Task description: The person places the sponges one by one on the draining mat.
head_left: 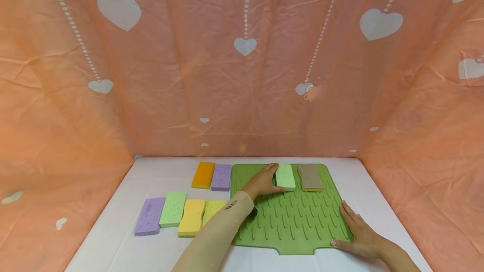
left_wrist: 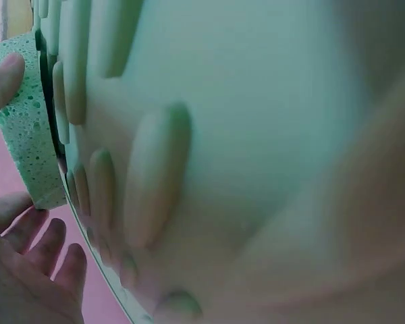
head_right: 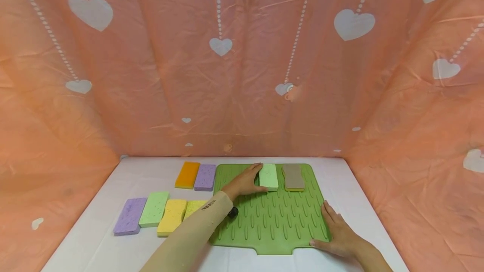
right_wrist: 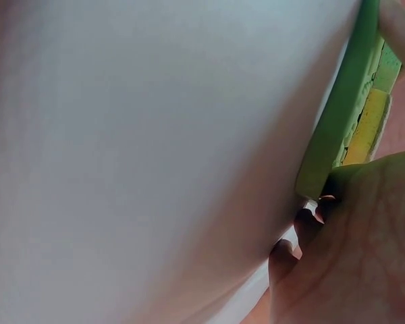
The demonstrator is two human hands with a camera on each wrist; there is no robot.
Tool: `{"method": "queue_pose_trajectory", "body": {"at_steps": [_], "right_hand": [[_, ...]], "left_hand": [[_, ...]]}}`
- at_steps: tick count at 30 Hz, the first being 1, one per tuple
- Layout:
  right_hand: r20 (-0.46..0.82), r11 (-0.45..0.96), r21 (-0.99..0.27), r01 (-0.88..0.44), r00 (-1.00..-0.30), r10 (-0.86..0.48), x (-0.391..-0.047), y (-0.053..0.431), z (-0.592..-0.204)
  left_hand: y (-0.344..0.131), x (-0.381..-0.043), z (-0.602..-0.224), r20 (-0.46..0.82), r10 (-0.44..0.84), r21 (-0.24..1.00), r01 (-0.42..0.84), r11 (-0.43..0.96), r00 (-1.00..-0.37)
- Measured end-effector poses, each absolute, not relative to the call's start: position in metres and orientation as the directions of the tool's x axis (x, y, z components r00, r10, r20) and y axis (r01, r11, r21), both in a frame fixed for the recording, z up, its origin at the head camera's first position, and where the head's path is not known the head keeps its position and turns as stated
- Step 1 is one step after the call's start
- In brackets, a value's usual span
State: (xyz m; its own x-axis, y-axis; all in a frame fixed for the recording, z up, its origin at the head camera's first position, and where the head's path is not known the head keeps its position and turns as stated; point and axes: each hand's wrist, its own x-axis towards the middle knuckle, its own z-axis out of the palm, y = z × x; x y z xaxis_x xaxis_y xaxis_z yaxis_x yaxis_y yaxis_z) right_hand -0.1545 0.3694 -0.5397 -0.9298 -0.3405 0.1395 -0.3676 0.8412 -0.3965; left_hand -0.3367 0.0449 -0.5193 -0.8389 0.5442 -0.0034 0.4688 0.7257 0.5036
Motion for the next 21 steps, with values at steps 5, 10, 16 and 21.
{"method": "queue_pose_trajectory", "body": {"at_steps": [5,10,16,21], "right_hand": [[0.139,0.847,-0.387,-0.364,-0.931,-0.337,-0.1555,0.3683,-0.5401],[0.14,0.844,-0.393,-0.364,-0.931,-0.336,-0.1558,0.3682,-0.5388],[0.154,0.838,-0.389,-0.384,-0.923,-0.351,-0.154,0.369,-0.5412],[0.172,0.839,-0.374,-0.395,-0.918,-0.356,-0.1549,0.3696,-0.5422]], "left_hand": [[0.0464,-0.3369,-0.5214,-0.02,0.535,0.499,0.454,0.738,-0.845],[0.0467,-0.336,-0.5209,-0.016,0.523,0.522,0.439,0.731,-0.852],[0.0462,-0.3338,-0.5224,-0.023,0.526,0.525,0.438,0.73,-0.85],[0.0451,-0.3326,-0.5192,-0.022,0.543,0.528,0.451,0.719,-0.84]]}}
